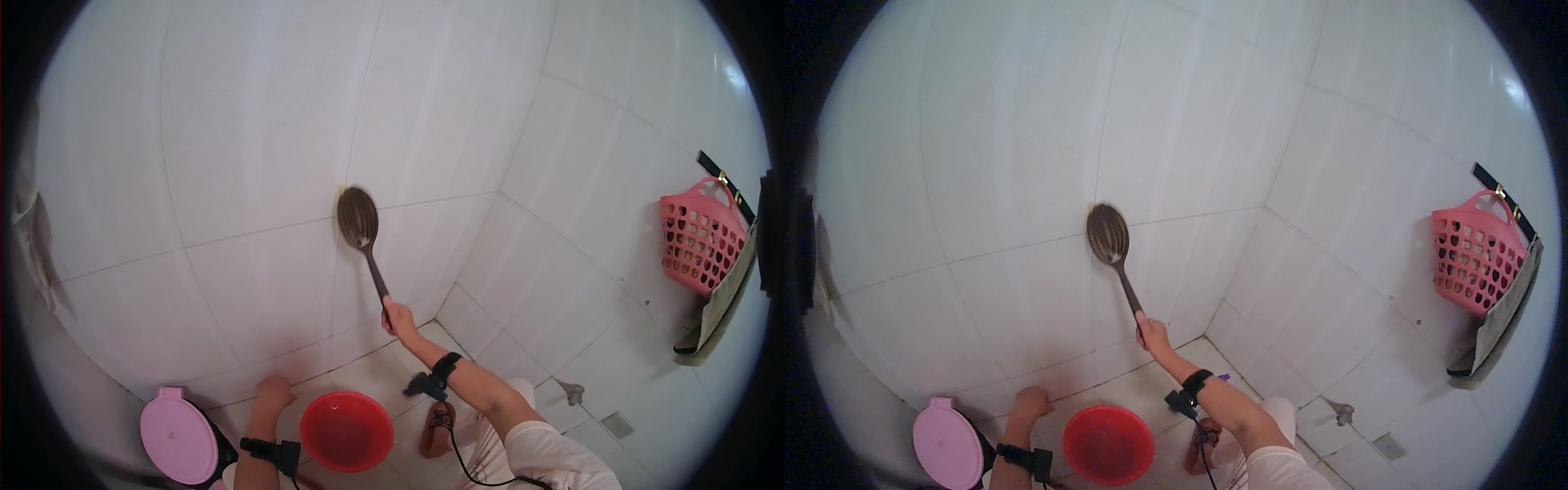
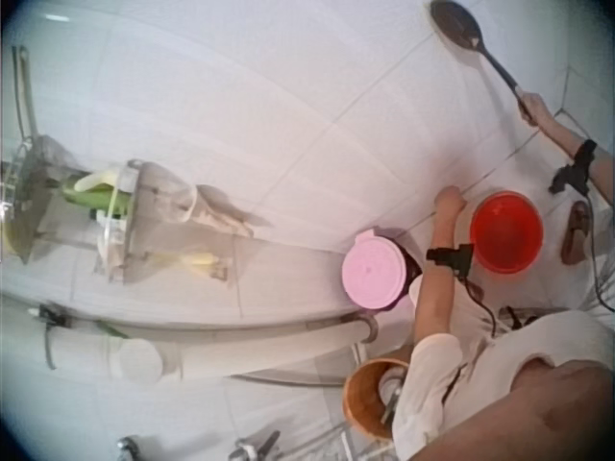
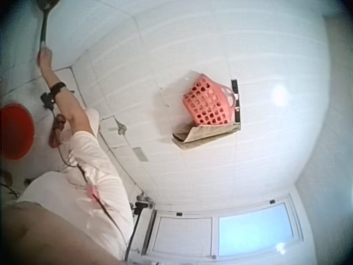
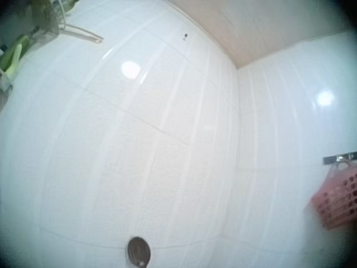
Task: The person scrubs the tiled wall using a long-handled brush, repeatedly dipping the brush into a red bucket of water.
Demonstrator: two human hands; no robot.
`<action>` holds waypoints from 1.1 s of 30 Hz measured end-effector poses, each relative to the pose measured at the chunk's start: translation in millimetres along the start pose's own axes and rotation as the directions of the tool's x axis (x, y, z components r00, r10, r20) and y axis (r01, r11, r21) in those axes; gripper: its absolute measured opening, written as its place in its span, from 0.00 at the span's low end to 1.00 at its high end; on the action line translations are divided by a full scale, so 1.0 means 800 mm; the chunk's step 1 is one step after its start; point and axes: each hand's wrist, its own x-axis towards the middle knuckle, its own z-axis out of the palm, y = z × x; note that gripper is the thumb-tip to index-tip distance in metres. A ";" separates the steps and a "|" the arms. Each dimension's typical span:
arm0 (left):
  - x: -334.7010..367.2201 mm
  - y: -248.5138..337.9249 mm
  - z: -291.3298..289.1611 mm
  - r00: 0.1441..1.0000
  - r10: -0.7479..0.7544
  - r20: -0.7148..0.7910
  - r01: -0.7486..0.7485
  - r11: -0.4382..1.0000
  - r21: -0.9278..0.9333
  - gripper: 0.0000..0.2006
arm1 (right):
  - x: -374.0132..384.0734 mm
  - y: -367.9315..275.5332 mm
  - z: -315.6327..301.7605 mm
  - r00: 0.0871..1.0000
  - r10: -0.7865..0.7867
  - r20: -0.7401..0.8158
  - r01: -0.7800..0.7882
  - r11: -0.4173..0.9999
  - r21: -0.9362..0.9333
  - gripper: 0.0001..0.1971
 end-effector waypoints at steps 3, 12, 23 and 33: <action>-0.002 -0.002 0.004 0.999 -0.034 0.022 0.034 0.999 0.007 0.14 | 0.053 -0.079 -0.017 0.972 -0.131 -0.197 0.106 0.986 -0.132 0.32; 0.017 -0.001 0.013 0.996 0.061 -0.069 -0.060 0.998 0.011 0.13 | 0.116 -0.330 -0.080 0.957 -0.280 -0.079 0.288 0.870 0.399 0.32; 0.000 -0.004 0.003 1.000 -0.007 -0.020 0.007 1.000 0.001 0.14 | -0.015 0.099 0.024 0.873 0.479 0.091 -0.390 0.573 0.721 0.33; 0.017 0.012 0.003 0.998 0.027 -0.055 -0.027 1.000 0.001 0.13 | 0.100 -0.274 -0.050 0.967 -0.254 0.007 0.208 0.806 0.555 0.30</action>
